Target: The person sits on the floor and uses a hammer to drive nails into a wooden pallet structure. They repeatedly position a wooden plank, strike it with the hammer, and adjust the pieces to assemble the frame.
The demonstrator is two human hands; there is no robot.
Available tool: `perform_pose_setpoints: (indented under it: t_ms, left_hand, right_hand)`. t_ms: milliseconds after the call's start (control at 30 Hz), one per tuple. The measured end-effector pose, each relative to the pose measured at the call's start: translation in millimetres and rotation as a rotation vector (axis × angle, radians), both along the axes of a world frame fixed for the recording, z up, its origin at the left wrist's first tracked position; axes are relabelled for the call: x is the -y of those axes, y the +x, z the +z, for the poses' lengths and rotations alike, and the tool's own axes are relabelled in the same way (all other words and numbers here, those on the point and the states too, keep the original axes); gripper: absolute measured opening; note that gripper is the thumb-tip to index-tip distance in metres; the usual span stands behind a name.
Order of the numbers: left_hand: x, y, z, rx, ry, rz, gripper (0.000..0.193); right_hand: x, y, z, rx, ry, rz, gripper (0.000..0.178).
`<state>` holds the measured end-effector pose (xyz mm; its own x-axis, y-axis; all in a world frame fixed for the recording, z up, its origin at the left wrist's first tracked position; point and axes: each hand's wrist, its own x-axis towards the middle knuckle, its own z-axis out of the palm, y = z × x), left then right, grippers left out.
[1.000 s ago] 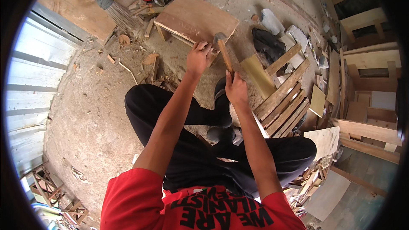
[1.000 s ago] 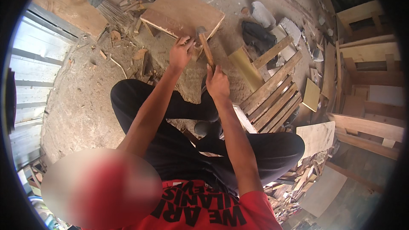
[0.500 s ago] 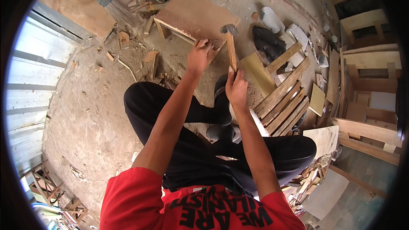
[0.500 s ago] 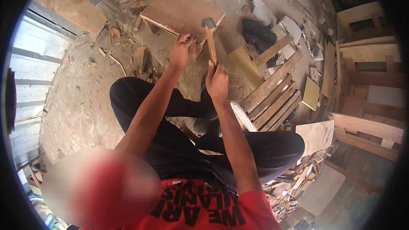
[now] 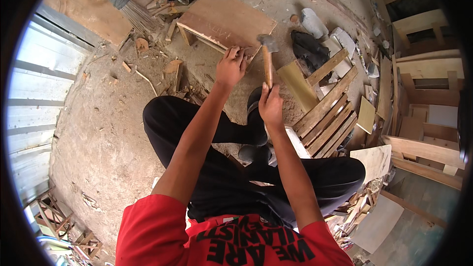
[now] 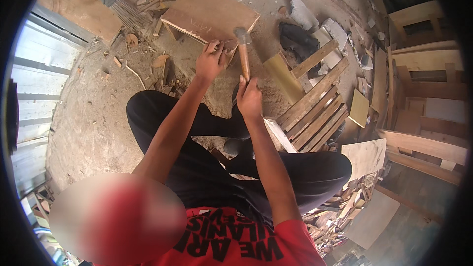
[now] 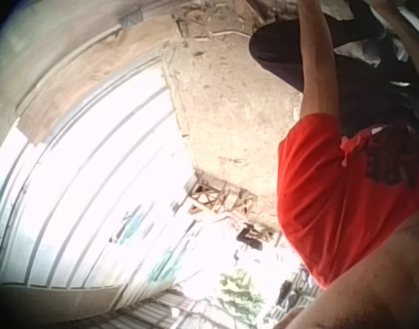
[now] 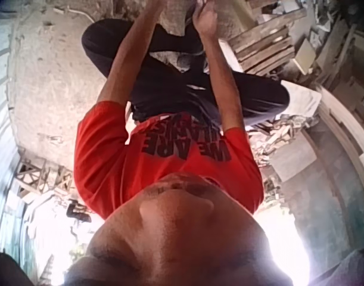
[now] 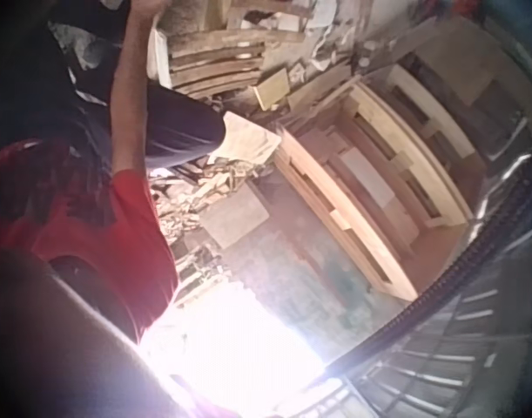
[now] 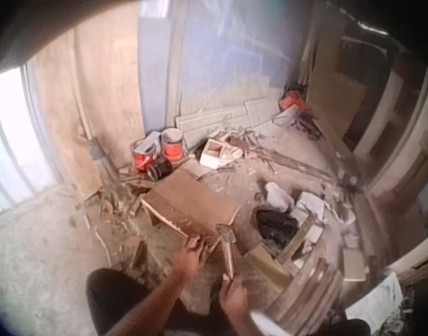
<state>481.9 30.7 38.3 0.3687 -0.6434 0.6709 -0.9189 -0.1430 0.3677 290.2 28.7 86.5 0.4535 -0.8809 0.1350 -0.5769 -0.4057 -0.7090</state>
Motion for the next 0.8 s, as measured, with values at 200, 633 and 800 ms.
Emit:
perform_pose_setpoints:
  t_ms: [200,633,800]
  left_hand:
    - [-4,-5,-3,-0.011,0.048,0.013,0.028]
    - [-17,-6,-7,-0.183,0.103,-0.113,0.057]
    - [-20,-5,-9,-0.307,0.056,-0.191,0.074]
  right_hand:
    - [4,8,0,0.057,-0.043,-0.018,0.03]
    - [-3,14,16,0.094,-0.082,0.01,0.027]
    - [4,11,-4,-0.082,-0.036,-0.015,0.028]
